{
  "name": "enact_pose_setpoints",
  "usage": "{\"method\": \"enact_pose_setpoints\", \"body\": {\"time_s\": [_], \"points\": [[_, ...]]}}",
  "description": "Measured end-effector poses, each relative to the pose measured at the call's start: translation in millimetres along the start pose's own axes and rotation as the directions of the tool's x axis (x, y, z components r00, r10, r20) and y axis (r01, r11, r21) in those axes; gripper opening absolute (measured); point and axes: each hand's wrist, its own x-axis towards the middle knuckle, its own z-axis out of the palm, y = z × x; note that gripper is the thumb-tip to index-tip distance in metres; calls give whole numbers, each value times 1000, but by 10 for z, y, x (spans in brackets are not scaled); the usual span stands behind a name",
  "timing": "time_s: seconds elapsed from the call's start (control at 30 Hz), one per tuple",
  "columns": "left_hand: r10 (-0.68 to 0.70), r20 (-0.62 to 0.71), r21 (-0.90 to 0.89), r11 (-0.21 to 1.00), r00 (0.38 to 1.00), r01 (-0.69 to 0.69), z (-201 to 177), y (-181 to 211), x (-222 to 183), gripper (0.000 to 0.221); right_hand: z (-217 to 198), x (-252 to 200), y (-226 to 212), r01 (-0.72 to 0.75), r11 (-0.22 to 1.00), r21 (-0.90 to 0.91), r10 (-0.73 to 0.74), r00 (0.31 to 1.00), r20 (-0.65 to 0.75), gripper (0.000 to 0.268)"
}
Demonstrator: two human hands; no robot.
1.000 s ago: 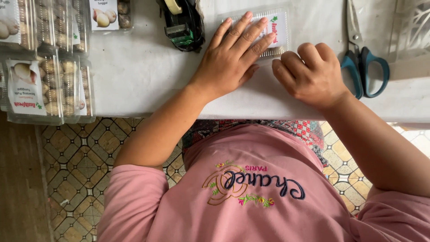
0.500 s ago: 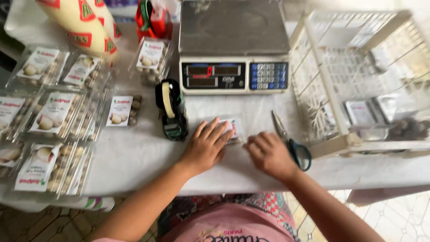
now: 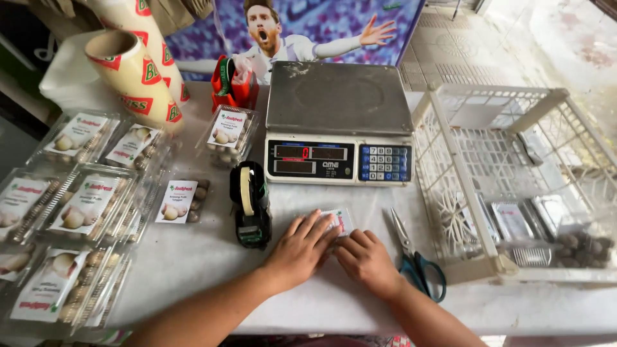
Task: Weighing and sealing small plastic containers of garlic using a digital scale, tape dispenser, and scissors.
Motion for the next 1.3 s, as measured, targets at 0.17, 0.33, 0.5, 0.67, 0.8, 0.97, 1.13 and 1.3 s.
{"method": "enact_pose_setpoints", "body": {"time_s": [0.17,0.33,0.5,0.67,0.8,0.97,1.13,1.3], "points": [[47,34,-32,998,998,-45,158,-91,-127,55,-16,3,26,-25,998,62,24,999,25,16],[89,76,19,996,993,-91,75,-160,-153,65,-1,-31,81,-131,983,130,126,991,43,14],[150,78,-39,988,986,-148,-31,-145,-156,68,-87,18,61,-143,976,166,134,989,64,15],[210,89,-115,973,974,-199,-135,-223,-95,72,-44,-51,109,-196,958,207,190,981,48,25],[299,-77,-184,933,951,-309,-334,-295,14,38,-35,-134,169,-218,940,264,207,976,67,14],[312,-225,-147,926,923,-349,-411,-291,53,14,-74,-85,180,-243,926,288,217,969,118,19],[304,-340,-106,928,890,-357,38,-327,-61,17,133,-278,283,-192,956,224,191,981,25,10],[268,-323,-117,940,908,-319,-21,-300,-81,29,-18,-135,221,-208,951,229,206,978,31,11]]}}
